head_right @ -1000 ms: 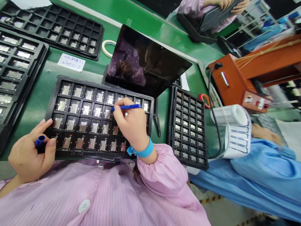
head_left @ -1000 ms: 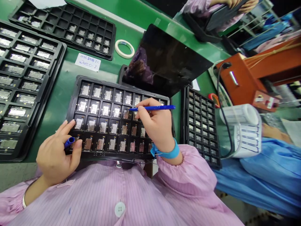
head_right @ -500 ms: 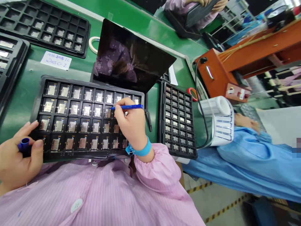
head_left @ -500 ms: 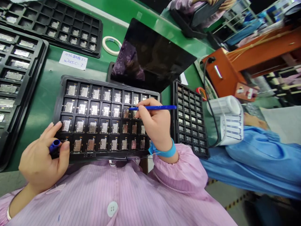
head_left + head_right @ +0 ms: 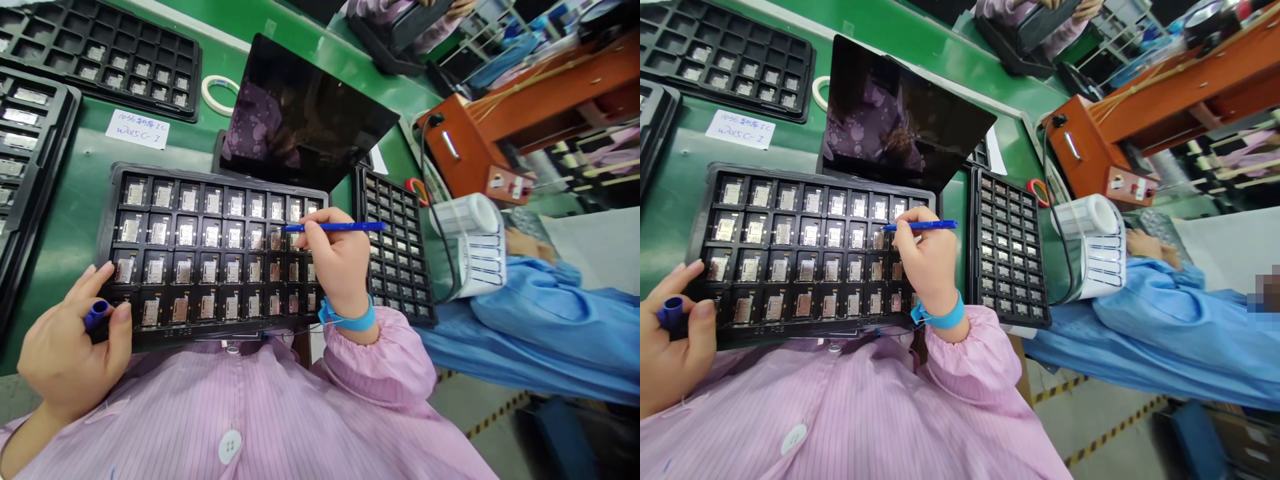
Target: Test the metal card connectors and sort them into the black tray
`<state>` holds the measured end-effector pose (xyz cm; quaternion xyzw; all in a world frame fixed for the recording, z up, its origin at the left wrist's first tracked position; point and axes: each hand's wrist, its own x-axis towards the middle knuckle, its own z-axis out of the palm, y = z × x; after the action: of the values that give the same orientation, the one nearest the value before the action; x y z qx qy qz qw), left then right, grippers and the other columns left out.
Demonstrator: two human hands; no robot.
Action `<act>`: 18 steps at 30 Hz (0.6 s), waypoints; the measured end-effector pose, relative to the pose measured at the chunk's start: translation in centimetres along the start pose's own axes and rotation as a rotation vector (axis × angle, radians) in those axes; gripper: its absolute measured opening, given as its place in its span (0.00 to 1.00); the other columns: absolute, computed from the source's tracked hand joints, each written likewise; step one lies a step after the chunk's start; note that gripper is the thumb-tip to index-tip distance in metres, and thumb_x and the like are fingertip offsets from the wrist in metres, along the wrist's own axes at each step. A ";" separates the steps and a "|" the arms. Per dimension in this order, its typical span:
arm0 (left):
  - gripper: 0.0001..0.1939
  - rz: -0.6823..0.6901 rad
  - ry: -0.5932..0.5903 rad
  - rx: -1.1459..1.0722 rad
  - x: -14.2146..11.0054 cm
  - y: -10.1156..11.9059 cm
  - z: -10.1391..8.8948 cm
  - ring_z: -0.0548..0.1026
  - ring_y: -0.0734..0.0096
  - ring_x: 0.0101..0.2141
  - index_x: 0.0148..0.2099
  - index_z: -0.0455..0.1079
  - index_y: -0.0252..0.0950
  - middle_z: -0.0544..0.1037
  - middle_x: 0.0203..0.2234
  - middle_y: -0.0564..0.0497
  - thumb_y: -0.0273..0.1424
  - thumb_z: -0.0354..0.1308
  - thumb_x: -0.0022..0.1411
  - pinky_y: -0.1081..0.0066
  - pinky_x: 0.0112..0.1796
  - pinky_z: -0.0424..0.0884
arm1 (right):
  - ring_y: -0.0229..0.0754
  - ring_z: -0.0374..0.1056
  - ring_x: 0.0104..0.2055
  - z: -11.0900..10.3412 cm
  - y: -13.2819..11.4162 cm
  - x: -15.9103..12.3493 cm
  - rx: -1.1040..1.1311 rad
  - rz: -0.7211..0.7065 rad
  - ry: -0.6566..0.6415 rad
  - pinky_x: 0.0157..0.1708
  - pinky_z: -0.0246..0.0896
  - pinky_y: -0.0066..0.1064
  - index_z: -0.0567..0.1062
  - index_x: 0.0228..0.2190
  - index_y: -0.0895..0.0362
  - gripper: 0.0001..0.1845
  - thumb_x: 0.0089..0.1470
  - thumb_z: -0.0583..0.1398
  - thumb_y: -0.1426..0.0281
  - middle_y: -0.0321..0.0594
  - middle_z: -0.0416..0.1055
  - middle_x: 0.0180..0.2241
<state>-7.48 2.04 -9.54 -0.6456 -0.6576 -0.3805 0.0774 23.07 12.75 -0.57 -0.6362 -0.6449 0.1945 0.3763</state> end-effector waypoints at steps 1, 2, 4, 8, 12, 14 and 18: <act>0.25 -0.002 -0.011 -0.003 0.0 0.0 0.0 0.81 0.53 0.38 0.57 0.71 0.46 0.78 0.51 0.56 0.35 0.64 0.57 0.63 0.31 0.68 | 0.38 0.69 0.23 0.0 0.2 0.0 0.000 0.005 -0.008 0.27 0.62 0.31 0.71 0.28 0.55 0.05 0.55 0.56 0.71 0.31 0.71 0.20; 0.23 0.002 -0.017 -0.009 0.0 0.0 0.0 0.81 0.53 0.39 0.56 0.72 0.46 0.78 0.51 0.57 0.35 0.64 0.57 0.63 0.31 0.68 | 0.38 0.69 0.23 0.1 0.3 -0.1 0.002 0.008 -0.017 0.28 0.62 0.31 0.71 0.28 0.55 0.06 0.55 0.56 0.71 0.31 0.71 0.20; 0.19 0.019 -0.013 -0.024 0.1 0.0 -0.1 0.81 0.53 0.41 0.52 0.74 0.45 0.78 0.51 0.58 0.34 0.64 0.56 0.63 0.31 0.67 | 0.38 0.70 0.24 0.2 0.5 -0.2 0.005 0.009 -0.032 0.29 0.62 0.32 0.71 0.28 0.55 0.06 0.56 0.56 0.71 0.31 0.71 0.21; 0.16 0.001 -0.039 -0.018 0.0 0.1 -0.4 0.80 0.52 0.43 0.49 0.74 0.45 0.78 0.52 0.59 0.34 0.64 0.57 0.63 0.32 0.68 | 0.38 0.70 0.24 -0.1 0.6 -0.3 0.000 0.000 -0.025 0.28 0.62 0.32 0.72 0.28 0.55 0.05 0.56 0.56 0.72 0.31 0.71 0.20; 0.23 -0.150 -0.112 0.048 0.2 1.0 -0.8 0.80 0.50 0.41 0.57 0.72 0.46 0.79 0.50 0.52 0.40 0.61 0.59 0.62 0.32 0.67 | 0.37 0.69 0.23 -1.1 0.9 -0.4 0.037 -0.005 0.068 0.26 0.62 0.30 0.72 0.28 0.55 0.06 0.56 0.56 0.72 0.30 0.71 0.20; 0.25 -0.236 -0.159 0.106 0.6 1.7 -1.0 0.80 0.49 0.39 0.59 0.71 0.44 0.80 0.49 0.47 0.43 0.57 0.61 0.63 0.30 0.65 | 0.36 0.69 0.22 -1.6 1.3 -0.4 0.038 0.002 0.109 0.25 0.62 0.29 0.72 0.28 0.55 0.06 0.55 0.57 0.73 0.30 0.71 0.20; 0.31 -0.340 -0.244 0.146 1.5 2.8 -1.4 0.78 0.44 0.36 0.56 0.74 0.34 0.79 0.48 0.37 0.49 0.51 0.60 0.63 0.26 0.57 | 0.37 0.69 0.22 -2.2 2.2 -0.5 0.020 0.030 0.107 0.26 0.62 0.30 0.73 0.28 0.55 0.06 0.56 0.57 0.72 0.30 0.71 0.19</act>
<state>-5.72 2.04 -6.60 -0.5592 -0.7873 -0.2587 -0.0215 26.08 12.04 -0.88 -0.6514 -0.6124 0.1724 0.4135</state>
